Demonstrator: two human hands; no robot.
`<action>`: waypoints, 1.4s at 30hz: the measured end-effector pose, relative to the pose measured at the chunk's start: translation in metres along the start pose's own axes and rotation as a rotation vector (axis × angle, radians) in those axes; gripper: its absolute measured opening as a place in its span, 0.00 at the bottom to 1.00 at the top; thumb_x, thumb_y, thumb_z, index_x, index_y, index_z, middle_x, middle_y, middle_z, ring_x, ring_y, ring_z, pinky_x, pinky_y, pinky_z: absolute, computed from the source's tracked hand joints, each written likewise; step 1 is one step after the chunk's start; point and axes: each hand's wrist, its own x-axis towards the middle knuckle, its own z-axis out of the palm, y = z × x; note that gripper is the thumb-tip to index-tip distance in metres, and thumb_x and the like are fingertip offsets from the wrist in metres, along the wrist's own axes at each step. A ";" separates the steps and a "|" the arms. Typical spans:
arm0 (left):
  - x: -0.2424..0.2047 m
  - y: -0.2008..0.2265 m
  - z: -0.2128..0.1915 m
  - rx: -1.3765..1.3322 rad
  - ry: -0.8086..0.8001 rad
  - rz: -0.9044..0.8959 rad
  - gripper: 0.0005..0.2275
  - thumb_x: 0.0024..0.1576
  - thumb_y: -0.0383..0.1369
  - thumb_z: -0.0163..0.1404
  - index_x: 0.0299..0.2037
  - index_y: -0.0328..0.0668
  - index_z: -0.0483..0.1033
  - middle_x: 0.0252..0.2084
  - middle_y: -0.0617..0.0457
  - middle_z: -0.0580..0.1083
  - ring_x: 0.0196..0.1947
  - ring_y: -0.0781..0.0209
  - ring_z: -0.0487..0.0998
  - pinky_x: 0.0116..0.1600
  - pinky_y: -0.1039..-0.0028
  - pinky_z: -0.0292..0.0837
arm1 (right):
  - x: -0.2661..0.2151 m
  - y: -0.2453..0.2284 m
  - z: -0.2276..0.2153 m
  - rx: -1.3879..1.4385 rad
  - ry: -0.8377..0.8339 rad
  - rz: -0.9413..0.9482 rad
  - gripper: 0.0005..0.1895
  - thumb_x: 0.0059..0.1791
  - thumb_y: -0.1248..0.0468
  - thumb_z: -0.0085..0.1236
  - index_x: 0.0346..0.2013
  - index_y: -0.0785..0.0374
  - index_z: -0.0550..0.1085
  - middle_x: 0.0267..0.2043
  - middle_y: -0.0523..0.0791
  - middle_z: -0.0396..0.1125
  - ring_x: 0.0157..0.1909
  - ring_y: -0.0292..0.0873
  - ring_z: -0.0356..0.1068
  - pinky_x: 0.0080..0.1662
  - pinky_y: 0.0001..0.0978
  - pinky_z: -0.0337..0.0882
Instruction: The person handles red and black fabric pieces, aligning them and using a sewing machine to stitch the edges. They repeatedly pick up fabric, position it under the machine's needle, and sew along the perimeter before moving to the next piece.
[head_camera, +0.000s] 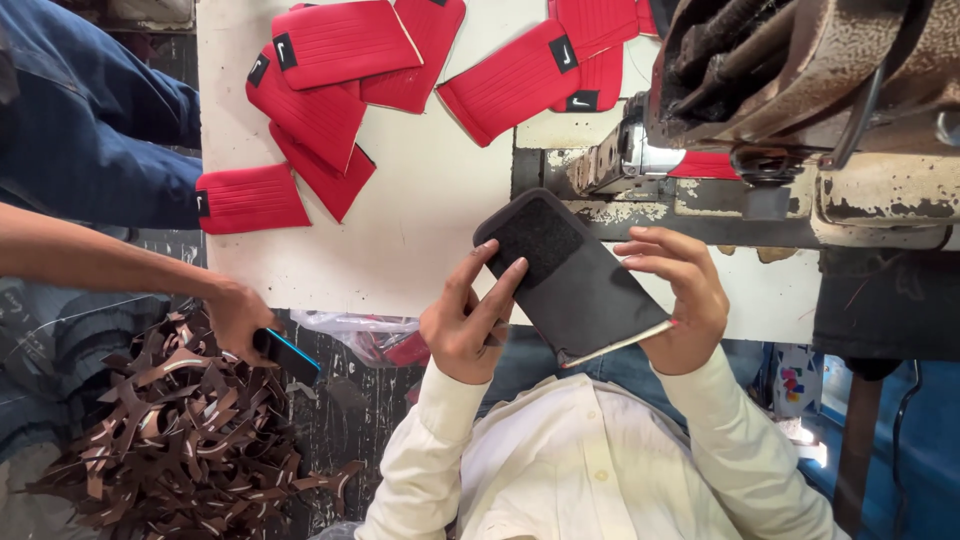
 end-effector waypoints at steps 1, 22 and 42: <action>0.001 0.001 -0.001 0.001 -0.001 -0.001 0.26 0.45 0.16 0.60 0.55 0.50 0.82 0.58 0.49 0.75 0.20 0.72 0.63 0.26 0.77 0.62 | -0.001 -0.001 -0.001 0.001 0.000 0.002 0.17 0.50 0.69 0.66 0.50 0.69 0.71 0.62 0.53 0.64 0.59 0.48 0.74 0.61 0.39 0.77; 0.002 0.016 0.011 -0.107 0.033 0.041 0.17 0.52 0.16 0.64 0.49 0.44 0.80 0.50 0.50 0.76 0.27 0.66 0.75 0.31 0.74 0.69 | -0.026 0.020 -0.011 -0.010 0.050 0.119 0.16 0.48 0.78 0.63 0.48 0.68 0.72 0.53 0.53 0.72 0.58 0.48 0.74 0.61 0.37 0.73; 0.013 0.037 0.011 -0.204 -0.096 0.058 0.12 0.58 0.21 0.61 0.50 0.42 0.79 0.46 0.52 0.76 0.35 0.57 0.81 0.38 0.69 0.77 | 0.004 -0.021 -0.016 -0.273 -0.065 -0.053 0.20 0.37 0.79 0.66 0.42 0.69 0.74 0.44 0.55 0.73 0.52 0.54 0.72 0.55 0.42 0.71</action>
